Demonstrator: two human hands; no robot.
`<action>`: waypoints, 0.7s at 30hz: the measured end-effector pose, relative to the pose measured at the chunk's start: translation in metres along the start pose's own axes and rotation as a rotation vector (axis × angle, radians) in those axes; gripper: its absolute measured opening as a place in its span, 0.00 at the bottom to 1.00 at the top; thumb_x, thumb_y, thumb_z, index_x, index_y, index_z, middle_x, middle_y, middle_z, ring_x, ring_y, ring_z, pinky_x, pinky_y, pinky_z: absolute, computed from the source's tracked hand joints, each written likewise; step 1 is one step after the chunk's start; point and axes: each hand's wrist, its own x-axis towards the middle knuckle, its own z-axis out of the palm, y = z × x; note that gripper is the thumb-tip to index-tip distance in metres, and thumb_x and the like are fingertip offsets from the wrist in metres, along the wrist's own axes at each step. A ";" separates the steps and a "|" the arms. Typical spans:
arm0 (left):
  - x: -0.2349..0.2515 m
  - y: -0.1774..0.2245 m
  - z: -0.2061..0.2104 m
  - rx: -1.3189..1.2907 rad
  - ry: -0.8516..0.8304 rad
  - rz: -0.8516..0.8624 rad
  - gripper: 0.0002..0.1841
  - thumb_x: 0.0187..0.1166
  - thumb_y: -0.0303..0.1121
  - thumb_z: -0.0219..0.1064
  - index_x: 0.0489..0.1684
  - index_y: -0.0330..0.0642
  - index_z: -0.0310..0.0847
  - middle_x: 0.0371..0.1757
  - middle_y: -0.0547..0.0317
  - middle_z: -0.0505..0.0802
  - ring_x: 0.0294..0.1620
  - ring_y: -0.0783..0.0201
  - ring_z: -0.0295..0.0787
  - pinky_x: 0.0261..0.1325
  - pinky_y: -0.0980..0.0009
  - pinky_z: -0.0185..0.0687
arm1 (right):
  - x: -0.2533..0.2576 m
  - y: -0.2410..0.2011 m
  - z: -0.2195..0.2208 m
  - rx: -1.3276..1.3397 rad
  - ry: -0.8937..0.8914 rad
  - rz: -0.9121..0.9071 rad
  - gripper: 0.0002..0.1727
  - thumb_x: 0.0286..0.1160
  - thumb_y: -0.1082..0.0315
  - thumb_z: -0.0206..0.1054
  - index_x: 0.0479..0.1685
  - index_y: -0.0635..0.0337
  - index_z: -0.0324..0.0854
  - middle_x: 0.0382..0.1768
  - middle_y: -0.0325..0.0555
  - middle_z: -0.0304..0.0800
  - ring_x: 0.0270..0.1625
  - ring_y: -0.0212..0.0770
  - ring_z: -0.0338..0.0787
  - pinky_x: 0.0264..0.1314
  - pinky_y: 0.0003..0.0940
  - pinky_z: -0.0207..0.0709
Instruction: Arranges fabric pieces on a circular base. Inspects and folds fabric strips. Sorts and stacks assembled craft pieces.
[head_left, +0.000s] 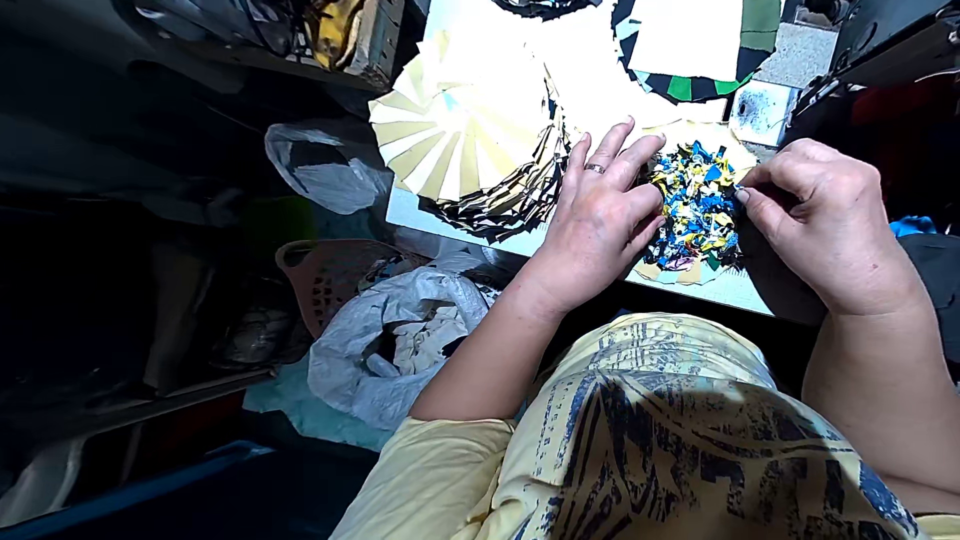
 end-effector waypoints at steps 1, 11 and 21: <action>0.002 0.000 0.001 0.010 -0.008 -0.004 0.09 0.82 0.40 0.68 0.40 0.46 0.92 0.85 0.47 0.77 0.93 0.42 0.57 0.90 0.29 0.38 | 0.000 0.000 0.000 -0.002 -0.014 0.005 0.09 0.81 0.68 0.66 0.44 0.63 0.89 0.41 0.53 0.87 0.45 0.44 0.88 0.49 0.36 0.82; 0.006 0.009 0.007 -0.014 0.051 0.047 0.09 0.83 0.39 0.66 0.46 0.48 0.92 0.83 0.48 0.79 0.92 0.41 0.59 0.89 0.25 0.35 | 0.002 0.000 0.004 -0.033 -0.007 -0.009 0.08 0.81 0.72 0.64 0.43 0.65 0.89 0.40 0.54 0.86 0.44 0.47 0.88 0.49 0.38 0.82; 0.019 0.023 0.021 0.069 -0.012 -0.007 0.15 0.86 0.46 0.61 0.61 0.55 0.89 0.89 0.48 0.72 0.95 0.38 0.49 0.85 0.20 0.26 | 0.007 0.004 0.010 -0.075 0.022 0.003 0.09 0.81 0.71 0.64 0.43 0.63 0.90 0.37 0.52 0.84 0.41 0.48 0.86 0.43 0.43 0.79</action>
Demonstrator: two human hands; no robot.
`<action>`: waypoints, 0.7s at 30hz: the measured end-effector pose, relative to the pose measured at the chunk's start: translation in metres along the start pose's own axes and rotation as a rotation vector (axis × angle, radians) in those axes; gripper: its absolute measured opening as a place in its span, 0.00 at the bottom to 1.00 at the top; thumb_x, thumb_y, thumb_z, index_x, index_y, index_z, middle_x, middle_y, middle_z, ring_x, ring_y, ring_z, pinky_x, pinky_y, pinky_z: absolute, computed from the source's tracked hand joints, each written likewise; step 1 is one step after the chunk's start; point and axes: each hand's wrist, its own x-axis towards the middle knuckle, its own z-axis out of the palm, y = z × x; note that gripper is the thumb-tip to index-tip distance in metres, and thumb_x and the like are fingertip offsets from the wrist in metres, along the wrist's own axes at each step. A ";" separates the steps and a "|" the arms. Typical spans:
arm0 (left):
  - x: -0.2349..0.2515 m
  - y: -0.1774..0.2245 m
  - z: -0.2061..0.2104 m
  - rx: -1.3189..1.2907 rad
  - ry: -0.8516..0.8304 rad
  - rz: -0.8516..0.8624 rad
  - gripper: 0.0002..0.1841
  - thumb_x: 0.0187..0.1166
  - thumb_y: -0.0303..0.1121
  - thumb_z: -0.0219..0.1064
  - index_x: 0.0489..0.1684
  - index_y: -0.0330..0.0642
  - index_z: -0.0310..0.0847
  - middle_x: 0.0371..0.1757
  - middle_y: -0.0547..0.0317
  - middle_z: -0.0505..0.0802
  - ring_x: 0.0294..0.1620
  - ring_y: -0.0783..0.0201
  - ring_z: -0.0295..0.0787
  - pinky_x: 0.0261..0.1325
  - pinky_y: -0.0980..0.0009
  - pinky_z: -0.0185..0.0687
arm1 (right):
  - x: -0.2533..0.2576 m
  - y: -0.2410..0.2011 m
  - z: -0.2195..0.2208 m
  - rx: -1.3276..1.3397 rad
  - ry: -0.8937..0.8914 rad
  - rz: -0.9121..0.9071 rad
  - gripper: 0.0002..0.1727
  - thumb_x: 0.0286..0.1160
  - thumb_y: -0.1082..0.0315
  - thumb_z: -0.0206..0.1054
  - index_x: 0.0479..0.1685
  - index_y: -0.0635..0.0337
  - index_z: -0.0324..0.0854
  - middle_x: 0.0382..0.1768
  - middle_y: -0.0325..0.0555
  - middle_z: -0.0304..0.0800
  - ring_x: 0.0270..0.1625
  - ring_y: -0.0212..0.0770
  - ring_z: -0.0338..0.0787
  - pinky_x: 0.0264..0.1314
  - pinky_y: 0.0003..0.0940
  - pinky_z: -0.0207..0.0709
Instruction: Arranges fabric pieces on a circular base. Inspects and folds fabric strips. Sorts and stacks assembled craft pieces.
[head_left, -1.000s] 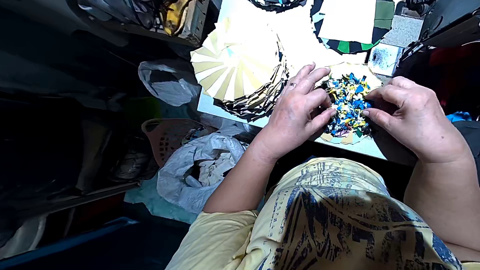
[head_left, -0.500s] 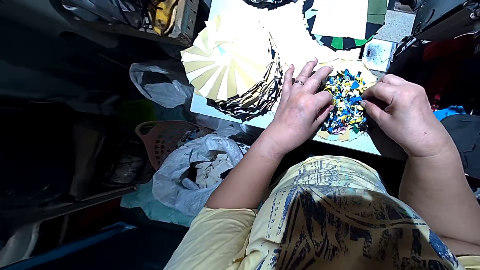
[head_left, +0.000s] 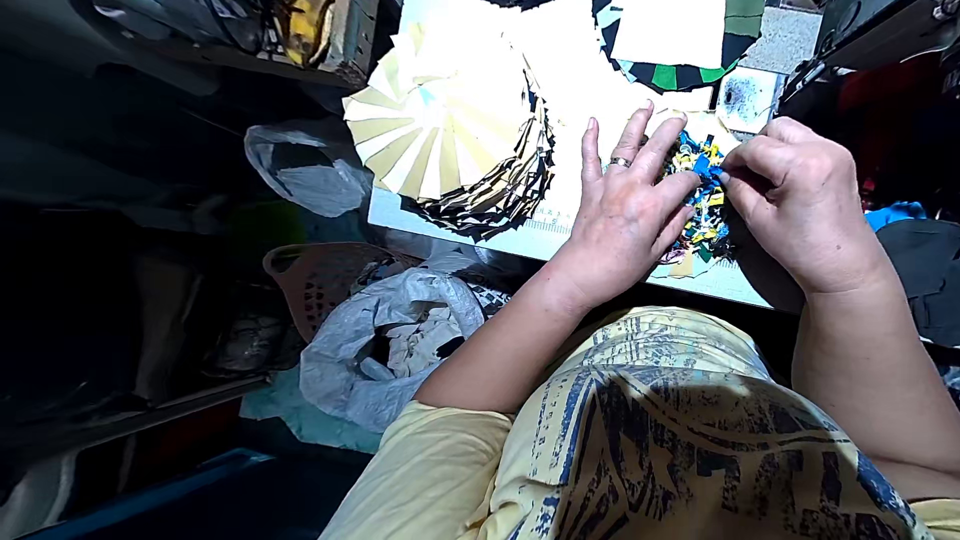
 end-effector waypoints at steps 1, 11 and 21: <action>0.001 -0.001 0.000 0.002 0.004 -0.011 0.15 0.86 0.46 0.61 0.61 0.56 0.89 0.88 0.47 0.72 0.95 0.38 0.49 0.85 0.19 0.26 | 0.000 0.001 0.000 -0.002 0.018 -0.004 0.09 0.81 0.71 0.64 0.43 0.63 0.90 0.37 0.52 0.84 0.41 0.48 0.86 0.43 0.42 0.79; 0.003 -0.003 -0.003 -0.110 0.022 0.064 0.13 0.84 0.44 0.64 0.55 0.52 0.91 0.86 0.47 0.76 0.93 0.40 0.54 0.87 0.23 0.32 | -0.003 -0.003 0.001 -0.006 0.033 0.004 0.11 0.84 0.69 0.62 0.48 0.62 0.90 0.40 0.53 0.85 0.43 0.49 0.87 0.46 0.43 0.81; -0.005 0.000 0.003 -0.108 -0.055 0.180 0.10 0.82 0.43 0.67 0.42 0.51 0.92 0.88 0.49 0.74 0.95 0.42 0.50 0.87 0.21 0.24 | -0.043 -0.016 -0.024 0.076 -0.247 -0.018 0.11 0.72 0.59 0.73 0.39 0.58 0.90 0.37 0.45 0.86 0.36 0.42 0.87 0.37 0.42 0.81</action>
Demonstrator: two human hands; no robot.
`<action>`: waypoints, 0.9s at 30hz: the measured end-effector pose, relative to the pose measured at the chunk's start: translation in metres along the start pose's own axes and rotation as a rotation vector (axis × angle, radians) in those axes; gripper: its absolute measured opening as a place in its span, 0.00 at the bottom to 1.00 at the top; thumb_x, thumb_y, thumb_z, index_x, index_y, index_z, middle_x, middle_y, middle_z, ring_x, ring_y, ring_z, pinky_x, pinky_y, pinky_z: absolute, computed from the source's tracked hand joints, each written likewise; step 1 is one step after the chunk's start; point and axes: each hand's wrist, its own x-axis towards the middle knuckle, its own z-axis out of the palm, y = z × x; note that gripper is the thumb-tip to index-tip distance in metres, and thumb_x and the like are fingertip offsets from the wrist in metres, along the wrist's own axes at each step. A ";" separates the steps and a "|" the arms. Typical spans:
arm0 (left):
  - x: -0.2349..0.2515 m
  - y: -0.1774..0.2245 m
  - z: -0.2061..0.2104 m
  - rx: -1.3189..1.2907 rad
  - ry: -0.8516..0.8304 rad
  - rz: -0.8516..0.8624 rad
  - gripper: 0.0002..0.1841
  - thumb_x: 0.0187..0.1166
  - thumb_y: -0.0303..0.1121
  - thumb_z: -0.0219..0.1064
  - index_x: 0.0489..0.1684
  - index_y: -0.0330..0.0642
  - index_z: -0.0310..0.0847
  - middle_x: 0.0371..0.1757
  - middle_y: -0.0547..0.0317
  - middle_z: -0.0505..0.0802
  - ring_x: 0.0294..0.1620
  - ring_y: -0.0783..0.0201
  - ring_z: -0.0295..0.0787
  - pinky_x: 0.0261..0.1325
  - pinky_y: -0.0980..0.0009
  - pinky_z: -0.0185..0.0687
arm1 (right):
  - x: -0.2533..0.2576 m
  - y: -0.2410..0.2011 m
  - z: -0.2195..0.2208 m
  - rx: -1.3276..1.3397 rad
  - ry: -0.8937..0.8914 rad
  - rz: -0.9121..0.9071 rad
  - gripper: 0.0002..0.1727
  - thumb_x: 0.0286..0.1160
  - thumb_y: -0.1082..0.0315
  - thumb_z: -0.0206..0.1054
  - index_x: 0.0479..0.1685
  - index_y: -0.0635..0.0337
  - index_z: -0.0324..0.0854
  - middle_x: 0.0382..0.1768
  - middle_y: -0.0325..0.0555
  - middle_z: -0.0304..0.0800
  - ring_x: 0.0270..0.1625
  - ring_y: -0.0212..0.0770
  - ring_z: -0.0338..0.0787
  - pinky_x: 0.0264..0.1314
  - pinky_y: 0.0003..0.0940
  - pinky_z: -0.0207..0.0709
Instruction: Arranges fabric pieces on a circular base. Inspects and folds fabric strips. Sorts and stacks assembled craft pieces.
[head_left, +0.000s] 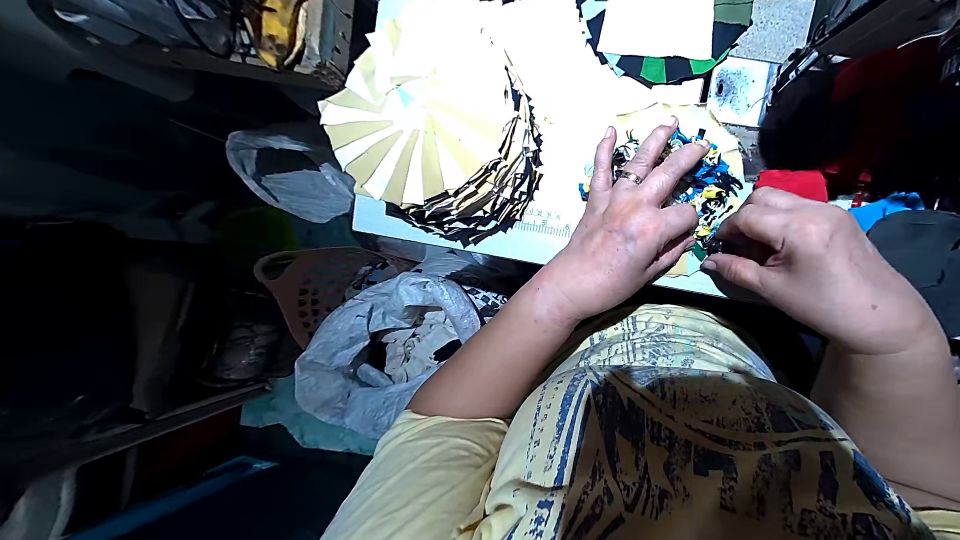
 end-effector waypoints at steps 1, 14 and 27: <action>0.000 0.000 0.000 -0.001 -0.006 0.001 0.09 0.82 0.42 0.67 0.42 0.51 0.92 0.88 0.49 0.74 0.95 0.42 0.50 0.87 0.21 0.24 | -0.001 0.001 0.003 -0.007 0.009 -0.004 0.09 0.74 0.63 0.71 0.38 0.59 0.90 0.37 0.46 0.86 0.37 0.43 0.87 0.38 0.43 0.82; -0.010 -0.005 -0.014 -0.043 0.052 -0.011 0.10 0.83 0.40 0.66 0.45 0.51 0.93 0.87 0.48 0.74 0.95 0.41 0.51 0.87 0.21 0.26 | 0.021 0.011 0.018 0.059 0.273 -0.026 0.10 0.84 0.70 0.63 0.47 0.63 0.91 0.42 0.52 0.90 0.46 0.43 0.90 0.50 0.36 0.83; -0.032 -0.011 -0.022 0.064 0.126 -0.210 0.10 0.83 0.40 0.66 0.47 0.46 0.91 0.84 0.41 0.76 0.92 0.37 0.57 0.91 0.33 0.43 | 0.021 0.001 0.023 0.027 0.183 -0.047 0.07 0.80 0.73 0.68 0.44 0.64 0.91 0.39 0.52 0.85 0.40 0.45 0.87 0.42 0.37 0.82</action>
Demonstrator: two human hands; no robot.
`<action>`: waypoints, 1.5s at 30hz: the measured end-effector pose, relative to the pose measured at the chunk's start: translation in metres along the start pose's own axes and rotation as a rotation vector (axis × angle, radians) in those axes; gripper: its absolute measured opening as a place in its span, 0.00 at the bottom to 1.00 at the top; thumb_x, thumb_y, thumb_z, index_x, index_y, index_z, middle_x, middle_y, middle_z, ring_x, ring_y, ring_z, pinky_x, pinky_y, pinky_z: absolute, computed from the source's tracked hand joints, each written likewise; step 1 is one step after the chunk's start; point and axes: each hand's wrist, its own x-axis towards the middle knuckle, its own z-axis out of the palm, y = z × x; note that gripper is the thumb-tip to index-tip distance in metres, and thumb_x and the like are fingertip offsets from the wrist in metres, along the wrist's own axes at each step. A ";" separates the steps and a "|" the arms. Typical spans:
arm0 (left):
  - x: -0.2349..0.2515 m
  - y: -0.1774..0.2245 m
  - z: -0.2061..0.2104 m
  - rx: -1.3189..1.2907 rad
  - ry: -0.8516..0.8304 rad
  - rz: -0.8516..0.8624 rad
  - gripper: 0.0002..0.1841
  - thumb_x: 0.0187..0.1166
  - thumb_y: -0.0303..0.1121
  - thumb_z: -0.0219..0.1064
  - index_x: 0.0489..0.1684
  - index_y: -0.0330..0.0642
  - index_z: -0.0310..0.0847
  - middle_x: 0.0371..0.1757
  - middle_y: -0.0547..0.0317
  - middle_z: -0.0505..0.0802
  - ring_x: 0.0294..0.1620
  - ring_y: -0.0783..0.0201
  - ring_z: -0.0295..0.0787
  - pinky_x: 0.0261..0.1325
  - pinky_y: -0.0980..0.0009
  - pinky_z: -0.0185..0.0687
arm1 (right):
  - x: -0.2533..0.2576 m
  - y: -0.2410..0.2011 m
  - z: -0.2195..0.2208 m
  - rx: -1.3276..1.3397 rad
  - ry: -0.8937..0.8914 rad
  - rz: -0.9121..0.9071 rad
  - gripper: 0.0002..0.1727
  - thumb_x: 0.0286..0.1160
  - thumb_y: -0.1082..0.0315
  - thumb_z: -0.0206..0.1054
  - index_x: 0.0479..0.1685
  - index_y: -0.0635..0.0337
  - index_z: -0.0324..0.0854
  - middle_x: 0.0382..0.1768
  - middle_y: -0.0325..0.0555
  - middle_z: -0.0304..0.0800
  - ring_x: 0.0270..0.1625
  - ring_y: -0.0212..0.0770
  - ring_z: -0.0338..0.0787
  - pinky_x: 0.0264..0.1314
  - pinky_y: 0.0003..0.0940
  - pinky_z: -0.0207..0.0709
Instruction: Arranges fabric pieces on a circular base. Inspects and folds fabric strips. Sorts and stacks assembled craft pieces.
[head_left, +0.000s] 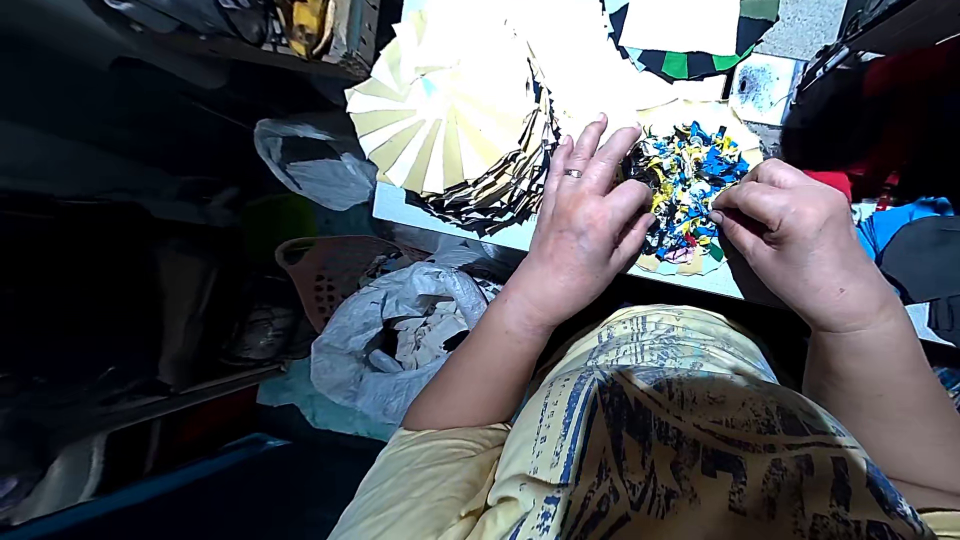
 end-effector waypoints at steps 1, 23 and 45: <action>0.001 0.002 0.001 -0.002 -0.015 0.011 0.10 0.83 0.40 0.66 0.46 0.46 0.91 0.85 0.42 0.76 0.92 0.37 0.56 0.91 0.32 0.42 | 0.001 -0.001 0.000 -0.008 0.010 -0.006 0.07 0.79 0.73 0.67 0.43 0.65 0.91 0.38 0.52 0.85 0.40 0.46 0.87 0.42 0.38 0.82; 0.002 -0.011 0.004 -0.054 0.093 0.066 0.14 0.82 0.32 0.63 0.58 0.36 0.87 0.83 0.36 0.75 0.91 0.35 0.58 0.92 0.42 0.52 | 0.028 -0.027 0.032 -0.096 0.031 -0.028 0.28 0.83 0.55 0.65 0.81 0.53 0.78 0.85 0.56 0.72 0.92 0.58 0.61 0.91 0.57 0.56; -0.013 -0.026 0.019 -0.151 0.143 0.001 0.10 0.82 0.26 0.61 0.49 0.35 0.89 0.77 0.38 0.83 0.87 0.39 0.68 0.89 0.46 0.63 | 0.018 -0.017 0.021 -0.093 -0.084 -0.123 0.25 0.89 0.61 0.54 0.79 0.59 0.79 0.86 0.55 0.70 0.93 0.59 0.59 0.94 0.63 0.50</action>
